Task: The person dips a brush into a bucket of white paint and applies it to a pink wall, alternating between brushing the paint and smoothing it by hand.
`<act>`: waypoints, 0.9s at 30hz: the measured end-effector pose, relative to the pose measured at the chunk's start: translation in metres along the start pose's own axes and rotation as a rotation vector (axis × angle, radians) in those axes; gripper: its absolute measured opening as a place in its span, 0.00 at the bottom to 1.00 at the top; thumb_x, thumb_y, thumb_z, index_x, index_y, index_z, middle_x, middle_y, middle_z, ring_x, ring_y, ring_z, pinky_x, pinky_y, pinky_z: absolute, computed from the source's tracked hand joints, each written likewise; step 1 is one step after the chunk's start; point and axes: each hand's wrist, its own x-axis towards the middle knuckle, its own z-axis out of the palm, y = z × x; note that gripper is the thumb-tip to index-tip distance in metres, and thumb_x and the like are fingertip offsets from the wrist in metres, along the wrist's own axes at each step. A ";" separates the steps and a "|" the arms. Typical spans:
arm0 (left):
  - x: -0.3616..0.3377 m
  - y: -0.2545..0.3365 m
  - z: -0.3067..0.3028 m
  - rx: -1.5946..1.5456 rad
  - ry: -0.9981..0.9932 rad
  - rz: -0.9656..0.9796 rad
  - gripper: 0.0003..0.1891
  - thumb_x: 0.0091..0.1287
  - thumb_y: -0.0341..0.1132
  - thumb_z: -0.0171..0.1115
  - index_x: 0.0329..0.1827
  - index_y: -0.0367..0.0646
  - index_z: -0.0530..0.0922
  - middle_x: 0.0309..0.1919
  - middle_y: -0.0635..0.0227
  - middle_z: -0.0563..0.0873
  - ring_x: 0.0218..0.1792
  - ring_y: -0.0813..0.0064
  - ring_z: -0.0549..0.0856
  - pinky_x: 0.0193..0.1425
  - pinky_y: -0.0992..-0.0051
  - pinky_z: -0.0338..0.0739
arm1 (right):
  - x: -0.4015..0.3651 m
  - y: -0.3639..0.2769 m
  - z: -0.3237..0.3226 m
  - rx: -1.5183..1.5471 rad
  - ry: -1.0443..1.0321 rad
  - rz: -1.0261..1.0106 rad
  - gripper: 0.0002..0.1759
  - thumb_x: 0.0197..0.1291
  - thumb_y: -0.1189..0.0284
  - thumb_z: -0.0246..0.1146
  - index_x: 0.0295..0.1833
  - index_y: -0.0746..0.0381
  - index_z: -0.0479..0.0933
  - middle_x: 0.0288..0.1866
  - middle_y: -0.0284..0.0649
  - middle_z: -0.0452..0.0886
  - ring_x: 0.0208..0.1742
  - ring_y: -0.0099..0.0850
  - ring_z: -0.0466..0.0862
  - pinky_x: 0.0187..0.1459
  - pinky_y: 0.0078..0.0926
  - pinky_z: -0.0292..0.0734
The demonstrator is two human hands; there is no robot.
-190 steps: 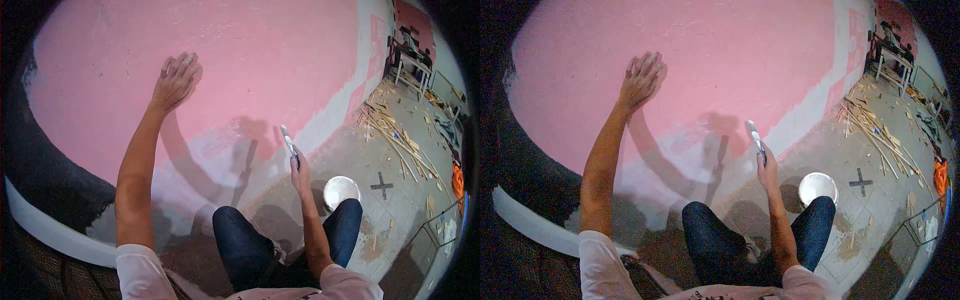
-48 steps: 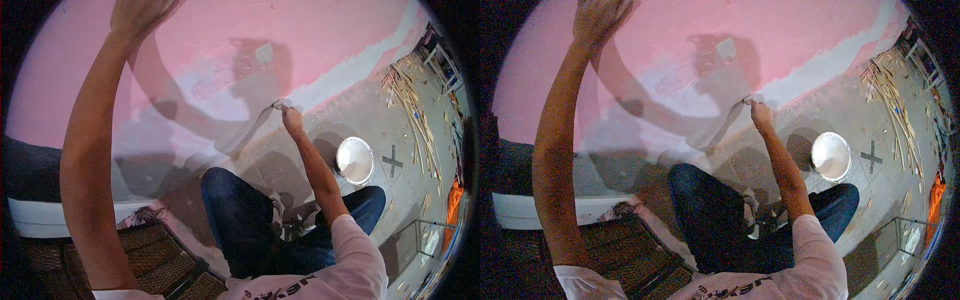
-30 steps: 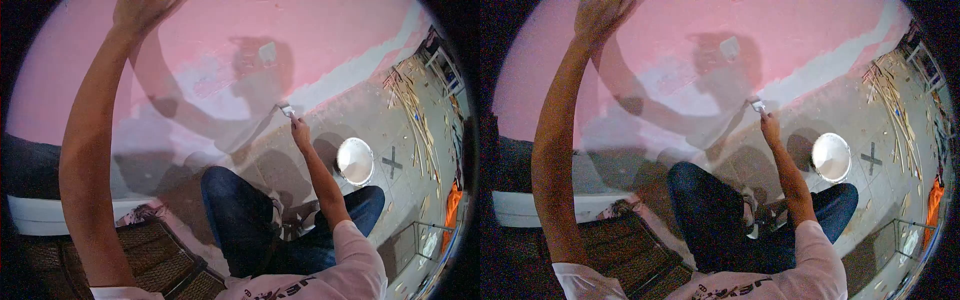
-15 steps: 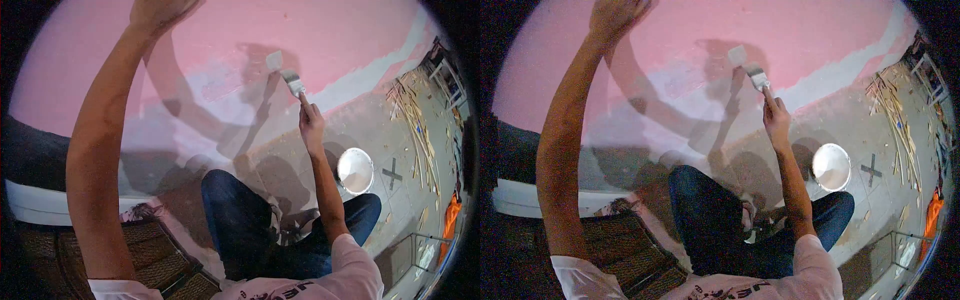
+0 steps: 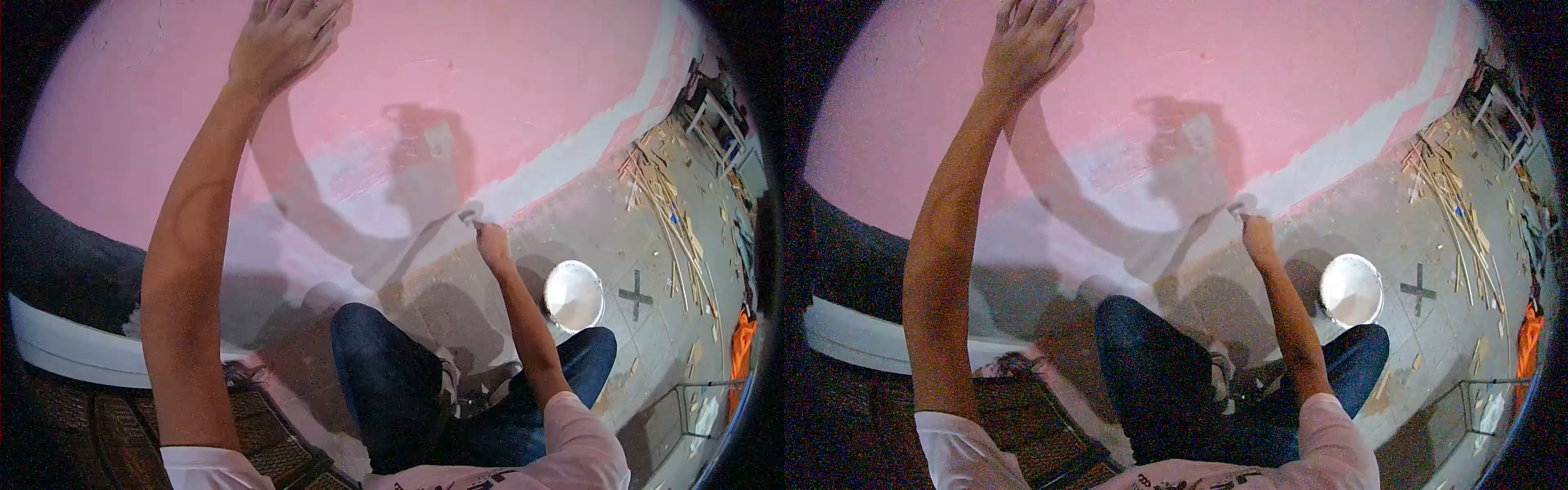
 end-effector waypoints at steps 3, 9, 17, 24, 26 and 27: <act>0.002 -0.003 0.006 0.011 0.023 0.001 0.24 0.68 0.43 0.63 0.66 0.46 0.76 0.75 0.56 0.72 0.78 0.56 0.67 0.82 0.49 0.57 | -0.005 0.001 0.000 0.011 0.042 0.003 0.16 0.70 0.73 0.58 0.58 0.57 0.87 0.30 0.55 0.82 0.36 0.56 0.84 0.43 0.55 0.79; 0.001 0.000 0.003 0.008 0.019 -0.016 0.24 0.67 0.43 0.64 0.65 0.46 0.76 0.75 0.56 0.72 0.78 0.55 0.68 0.82 0.49 0.57 | 0.062 -0.132 -0.134 0.150 0.301 -0.095 0.16 0.71 0.75 0.61 0.61 0.56 0.85 0.32 0.52 0.82 0.34 0.54 0.84 0.38 0.49 0.79; 0.001 -0.005 -0.002 -0.032 0.000 -0.012 0.25 0.67 0.43 0.64 0.67 0.46 0.75 0.76 0.57 0.72 0.78 0.55 0.68 0.82 0.48 0.56 | 0.058 -0.164 -0.156 0.380 0.544 -0.205 0.19 0.72 0.77 0.61 0.66 0.54 0.79 0.44 0.51 0.87 0.43 0.54 0.87 0.41 0.48 0.83; -0.002 -0.009 0.006 0.014 0.013 0.013 0.27 0.67 0.46 0.65 0.67 0.47 0.75 0.75 0.56 0.73 0.78 0.54 0.68 0.82 0.47 0.56 | 0.016 -0.102 -0.066 0.201 -0.012 0.166 0.14 0.78 0.70 0.53 0.61 0.57 0.79 0.37 0.59 0.86 0.42 0.62 0.86 0.42 0.59 0.79; -0.004 -0.008 0.005 0.009 0.000 0.022 0.28 0.66 0.47 0.65 0.67 0.47 0.76 0.75 0.56 0.73 0.78 0.53 0.68 0.82 0.47 0.56 | 0.010 -0.098 -0.060 0.171 0.005 0.138 0.12 0.78 0.68 0.53 0.59 0.58 0.77 0.36 0.59 0.86 0.40 0.63 0.86 0.41 0.61 0.80; -0.003 -0.009 0.005 0.020 0.002 0.029 0.28 0.66 0.48 0.66 0.67 0.47 0.76 0.75 0.56 0.73 0.78 0.53 0.68 0.82 0.47 0.55 | 0.010 -0.096 -0.061 0.153 0.018 0.124 0.12 0.78 0.67 0.53 0.58 0.58 0.77 0.35 0.59 0.86 0.39 0.64 0.85 0.40 0.62 0.80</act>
